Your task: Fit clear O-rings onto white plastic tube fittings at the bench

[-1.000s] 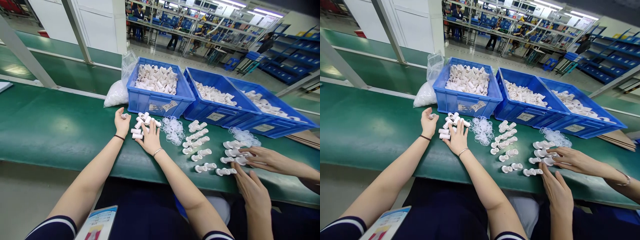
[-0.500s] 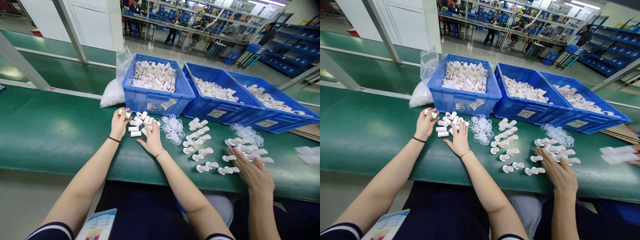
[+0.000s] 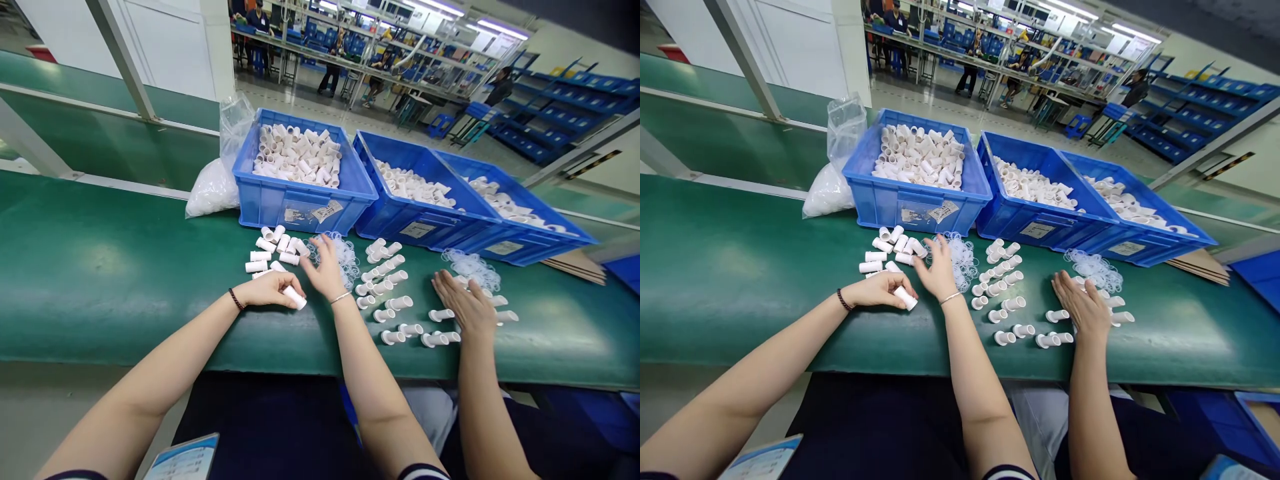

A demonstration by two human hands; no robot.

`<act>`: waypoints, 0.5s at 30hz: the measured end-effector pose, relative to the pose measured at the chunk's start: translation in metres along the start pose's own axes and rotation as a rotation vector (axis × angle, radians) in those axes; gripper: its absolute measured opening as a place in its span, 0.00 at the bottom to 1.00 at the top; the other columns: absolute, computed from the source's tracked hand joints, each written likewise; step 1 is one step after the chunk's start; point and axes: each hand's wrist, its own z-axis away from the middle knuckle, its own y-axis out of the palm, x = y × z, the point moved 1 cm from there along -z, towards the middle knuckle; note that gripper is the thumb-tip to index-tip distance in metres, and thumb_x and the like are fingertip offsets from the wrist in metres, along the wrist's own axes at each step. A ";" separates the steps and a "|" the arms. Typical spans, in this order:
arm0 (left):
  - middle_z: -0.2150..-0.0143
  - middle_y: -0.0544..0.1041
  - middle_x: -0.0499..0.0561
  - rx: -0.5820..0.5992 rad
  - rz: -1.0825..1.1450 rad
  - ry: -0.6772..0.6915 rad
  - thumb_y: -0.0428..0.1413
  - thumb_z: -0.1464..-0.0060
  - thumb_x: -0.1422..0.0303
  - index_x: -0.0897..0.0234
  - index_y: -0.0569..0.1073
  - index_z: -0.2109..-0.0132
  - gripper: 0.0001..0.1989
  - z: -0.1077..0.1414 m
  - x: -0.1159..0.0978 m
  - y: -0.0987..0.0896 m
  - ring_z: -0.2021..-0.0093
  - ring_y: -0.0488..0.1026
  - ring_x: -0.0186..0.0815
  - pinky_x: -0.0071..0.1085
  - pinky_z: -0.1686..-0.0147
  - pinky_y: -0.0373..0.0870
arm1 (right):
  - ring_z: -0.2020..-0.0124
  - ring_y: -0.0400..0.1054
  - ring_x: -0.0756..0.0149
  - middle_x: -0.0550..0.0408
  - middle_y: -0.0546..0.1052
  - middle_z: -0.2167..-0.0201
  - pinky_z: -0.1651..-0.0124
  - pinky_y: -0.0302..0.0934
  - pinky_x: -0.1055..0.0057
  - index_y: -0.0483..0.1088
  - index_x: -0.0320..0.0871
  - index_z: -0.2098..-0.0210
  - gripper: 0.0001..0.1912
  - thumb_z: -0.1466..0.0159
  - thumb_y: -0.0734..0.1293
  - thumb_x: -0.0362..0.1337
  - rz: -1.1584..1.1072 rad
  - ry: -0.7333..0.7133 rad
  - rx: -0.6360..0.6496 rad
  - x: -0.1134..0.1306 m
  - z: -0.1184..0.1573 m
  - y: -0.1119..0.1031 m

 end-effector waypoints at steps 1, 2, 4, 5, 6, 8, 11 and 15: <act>0.55 0.77 0.55 -0.051 -0.044 -0.008 0.63 0.55 0.65 0.66 0.72 0.58 0.17 -0.003 0.003 0.001 0.57 0.74 0.38 0.34 0.57 0.71 | 0.41 0.55 0.51 0.37 0.62 0.44 0.40 0.53 0.54 0.66 0.37 0.47 0.22 0.38 0.63 0.42 0.051 0.070 -0.055 -0.008 -0.006 -0.004; 0.56 0.77 0.55 -0.098 -0.085 -0.008 0.63 0.55 0.65 0.66 0.72 0.58 0.16 -0.005 0.004 0.002 0.57 0.74 0.37 0.33 0.58 0.70 | 0.45 0.58 0.51 0.38 0.64 0.48 0.42 0.55 0.54 0.68 0.37 0.50 0.20 0.38 0.63 0.41 0.118 0.128 -0.090 -0.015 -0.012 -0.007; 0.57 0.77 0.54 -0.160 -0.158 0.005 0.62 0.54 0.65 0.65 0.73 0.58 0.16 -0.007 0.005 0.003 0.59 0.74 0.37 0.32 0.59 0.70 | 0.50 0.59 0.51 0.39 0.67 0.53 0.47 0.57 0.54 0.71 0.37 0.55 0.15 0.39 0.64 0.38 0.261 0.190 -0.086 -0.028 -0.021 -0.008; 0.57 0.77 0.53 -0.176 -0.185 0.010 0.62 0.55 0.66 0.65 0.73 0.57 0.16 -0.007 0.004 0.003 0.59 0.73 0.36 0.32 0.59 0.69 | 0.52 0.59 0.51 0.39 0.67 0.55 0.49 0.57 0.55 0.73 0.38 0.57 0.13 0.40 0.64 0.36 0.313 0.197 -0.063 -0.032 -0.025 -0.008; 0.57 0.77 0.53 -0.186 -0.205 0.012 0.62 0.56 0.67 0.65 0.73 0.57 0.16 -0.007 0.003 0.003 0.59 0.73 0.37 0.32 0.58 0.69 | 0.53 0.59 0.51 0.40 0.67 0.56 0.50 0.57 0.56 0.74 0.38 0.60 0.11 0.40 0.64 0.34 0.345 0.196 -0.044 -0.035 -0.027 -0.007; 0.55 0.76 0.52 -0.219 -0.230 0.020 0.62 0.57 0.68 0.65 0.74 0.56 0.18 -0.007 0.001 0.003 0.56 0.73 0.38 0.33 0.54 0.68 | 0.55 0.58 0.53 0.42 0.68 0.57 0.52 0.58 0.59 0.74 0.40 0.65 0.08 0.40 0.63 0.33 0.358 0.175 -0.047 -0.037 -0.028 -0.007; 0.53 0.75 0.53 -0.290 -0.202 0.027 0.62 0.56 0.66 0.65 0.73 0.54 0.19 -0.009 0.002 0.007 0.55 0.72 0.38 0.34 0.54 0.68 | 0.56 0.59 0.56 0.45 0.69 0.59 0.54 0.58 0.62 0.74 0.42 0.66 0.09 0.38 0.62 0.36 0.290 0.136 -0.151 -0.029 -0.023 -0.013; 0.60 0.74 0.53 -0.361 -0.081 -0.015 0.52 0.45 0.58 0.65 0.70 0.51 0.19 -0.013 0.006 0.016 0.66 0.70 0.33 0.29 0.68 0.69 | 0.63 0.64 0.63 0.50 0.72 0.65 0.57 0.60 0.66 0.72 0.43 0.62 0.12 0.35 0.60 0.41 0.027 0.111 -0.181 -0.012 -0.003 -0.018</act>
